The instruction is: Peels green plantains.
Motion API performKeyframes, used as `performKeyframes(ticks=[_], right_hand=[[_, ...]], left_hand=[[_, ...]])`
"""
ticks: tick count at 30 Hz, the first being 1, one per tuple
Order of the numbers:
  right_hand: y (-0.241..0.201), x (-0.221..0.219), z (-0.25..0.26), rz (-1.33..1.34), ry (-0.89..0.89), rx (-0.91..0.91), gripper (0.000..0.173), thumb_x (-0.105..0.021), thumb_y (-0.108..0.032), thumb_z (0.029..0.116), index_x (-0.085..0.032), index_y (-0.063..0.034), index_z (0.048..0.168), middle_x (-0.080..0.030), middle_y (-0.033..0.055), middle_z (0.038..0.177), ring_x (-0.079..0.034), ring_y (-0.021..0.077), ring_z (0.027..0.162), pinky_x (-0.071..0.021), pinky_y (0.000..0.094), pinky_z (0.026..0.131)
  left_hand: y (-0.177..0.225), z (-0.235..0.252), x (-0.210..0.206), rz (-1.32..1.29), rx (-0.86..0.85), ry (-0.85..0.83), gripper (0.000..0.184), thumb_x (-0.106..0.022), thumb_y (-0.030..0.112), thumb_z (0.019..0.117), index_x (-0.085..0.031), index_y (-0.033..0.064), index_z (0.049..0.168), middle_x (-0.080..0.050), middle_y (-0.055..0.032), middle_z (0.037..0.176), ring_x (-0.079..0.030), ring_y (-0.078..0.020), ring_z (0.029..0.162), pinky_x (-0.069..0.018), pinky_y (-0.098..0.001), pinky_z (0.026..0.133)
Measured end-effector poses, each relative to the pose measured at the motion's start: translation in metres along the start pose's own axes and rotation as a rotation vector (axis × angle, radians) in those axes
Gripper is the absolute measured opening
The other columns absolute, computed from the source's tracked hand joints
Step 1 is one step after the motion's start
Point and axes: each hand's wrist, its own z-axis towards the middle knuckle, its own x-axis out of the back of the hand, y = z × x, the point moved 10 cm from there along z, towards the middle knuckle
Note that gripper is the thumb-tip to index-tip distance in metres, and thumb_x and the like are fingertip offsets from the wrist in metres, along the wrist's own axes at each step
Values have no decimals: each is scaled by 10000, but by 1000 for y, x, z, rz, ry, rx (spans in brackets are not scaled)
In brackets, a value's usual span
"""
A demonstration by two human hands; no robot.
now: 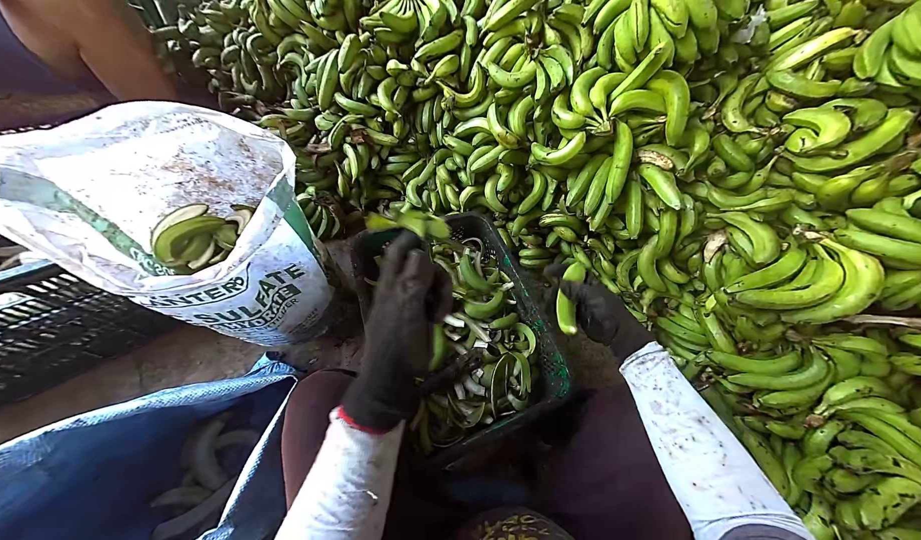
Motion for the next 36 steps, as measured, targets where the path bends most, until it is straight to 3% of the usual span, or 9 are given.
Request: performKeyframes(ticks=[2,5,7,10,14,26,30,33,36], right_hand=[[-20,-4,-1,169,121,87,330,-436,-320,1083,-554,-183,1359,-683,51,889,-678,165,726,-608,353,681],[-39,-9,-6,216,318,160,447,-369,-526,1076,-591,-246,1345,-655,30,878,-621,136,632,-565,309,571],[-48,-14,-13,189,387,234,487,-352,-594,1058,-576,-288,1363,-644,14,884,-617,133,632,-564,312,569],[-54,-21,-22,188,489,311,483,-345,-606,1052,-553,-312,1374,-618,-6,863,-613,122,647,-570,319,586],[-57,-28,-25,232,555,322,466,-327,-584,1060,-540,-323,1382,-609,-12,834,-610,120,630,-570,321,578],[-54,-47,-31,357,547,273,446,-349,-591,1057,-579,-316,1322,-598,-28,795,-586,99,591,-553,303,555],[-39,-69,-30,412,466,186,480,-338,-555,1071,-578,-219,1316,-608,-9,767,-600,121,567,-574,330,537],[-20,-81,-29,482,451,66,507,-325,-545,1079,-617,-156,1222,-607,11,716,-593,120,549,-552,305,515],[-22,-77,-27,538,409,142,492,-287,-486,1096,-615,-125,1160,-642,32,737,-635,141,588,-569,315,533]], left_hand=[[-64,-16,-26,137,232,-144,293,-403,362,1072,-558,123,1144,-562,17,703,-520,-83,585,-482,-258,566],[-168,-56,-33,576,706,-378,501,-395,444,1099,-593,27,1296,-649,-136,970,-624,-212,769,-536,-409,716],[-165,-56,-38,651,615,-369,526,-375,477,1090,-617,37,1244,-668,-149,1009,-672,-249,870,-560,-472,819],[-115,-43,-60,478,220,-292,463,-391,441,1084,-640,76,1223,-642,-6,844,-619,-94,720,-548,-301,682],[-88,-51,-81,403,-6,-265,446,-411,385,1087,-662,30,1186,-596,27,793,-550,-26,664,-494,-218,626],[-97,-55,-80,449,13,-298,445,-372,385,1090,-653,40,1091,-572,17,778,-534,-35,661,-483,-230,639],[-107,-47,-71,521,-8,-283,556,-328,475,1088,-658,29,1108,-623,-28,852,-591,-65,746,-524,-277,722],[-110,-45,-61,591,-25,-253,640,-307,523,1081,-655,22,1273,-708,-96,1000,-667,-126,884,-553,-352,850],[-113,-46,-60,611,-15,-250,607,-315,508,1081,-673,26,1171,-687,-80,926,-647,-132,814,-546,-359,788]])
